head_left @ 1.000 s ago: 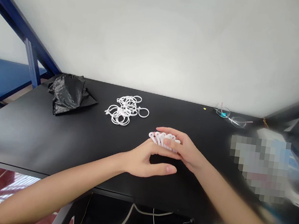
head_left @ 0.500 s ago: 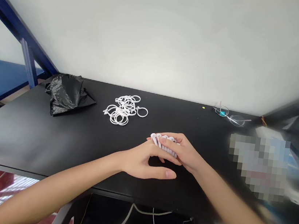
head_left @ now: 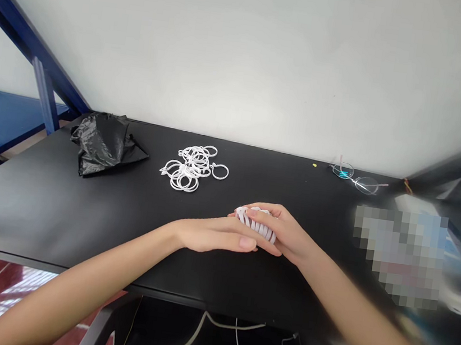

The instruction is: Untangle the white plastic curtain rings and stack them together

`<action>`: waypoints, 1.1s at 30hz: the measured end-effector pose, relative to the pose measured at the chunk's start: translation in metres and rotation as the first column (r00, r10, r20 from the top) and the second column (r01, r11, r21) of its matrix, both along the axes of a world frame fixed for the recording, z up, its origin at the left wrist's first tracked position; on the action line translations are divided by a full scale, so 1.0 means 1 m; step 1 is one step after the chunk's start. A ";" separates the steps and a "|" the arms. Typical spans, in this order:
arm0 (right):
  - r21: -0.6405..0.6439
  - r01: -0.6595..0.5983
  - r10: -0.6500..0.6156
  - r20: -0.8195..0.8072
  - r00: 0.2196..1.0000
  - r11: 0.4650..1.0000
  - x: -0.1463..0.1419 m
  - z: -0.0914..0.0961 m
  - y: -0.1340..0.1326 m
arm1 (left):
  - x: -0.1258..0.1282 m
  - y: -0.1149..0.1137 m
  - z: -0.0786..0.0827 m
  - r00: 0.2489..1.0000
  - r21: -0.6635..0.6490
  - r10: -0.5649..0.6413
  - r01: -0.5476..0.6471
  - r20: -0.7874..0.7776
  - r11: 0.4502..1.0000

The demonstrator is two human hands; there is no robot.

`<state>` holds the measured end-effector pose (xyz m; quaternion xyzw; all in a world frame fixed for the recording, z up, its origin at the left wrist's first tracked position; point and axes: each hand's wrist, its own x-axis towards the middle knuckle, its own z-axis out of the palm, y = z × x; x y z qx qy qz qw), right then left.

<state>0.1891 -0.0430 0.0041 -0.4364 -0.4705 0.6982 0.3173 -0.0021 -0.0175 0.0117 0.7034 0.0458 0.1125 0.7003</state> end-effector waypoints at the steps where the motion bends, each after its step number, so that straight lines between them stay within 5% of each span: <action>1: 0.003 -0.002 0.002 0.020 1.000 1.000 0.000 0.000 0.000 | -0.001 0.001 -0.001 1.000 -0.038 -0.031 0.031 -0.004 0.999; 13: 0.125 -0.001 -0.025 0.207 0.978 0.992 -0.001 -0.002 -0.001 | 0.003 -0.004 -0.003 0.994 0.085 0.030 -0.021 -0.101 0.996; 33: 0.013 0.011 -0.011 0.033 0.999 1.000 -0.004 -0.003 -0.003 | 0.007 -0.001 -0.013 0.998 0.014 0.064 -0.064 0.001 0.998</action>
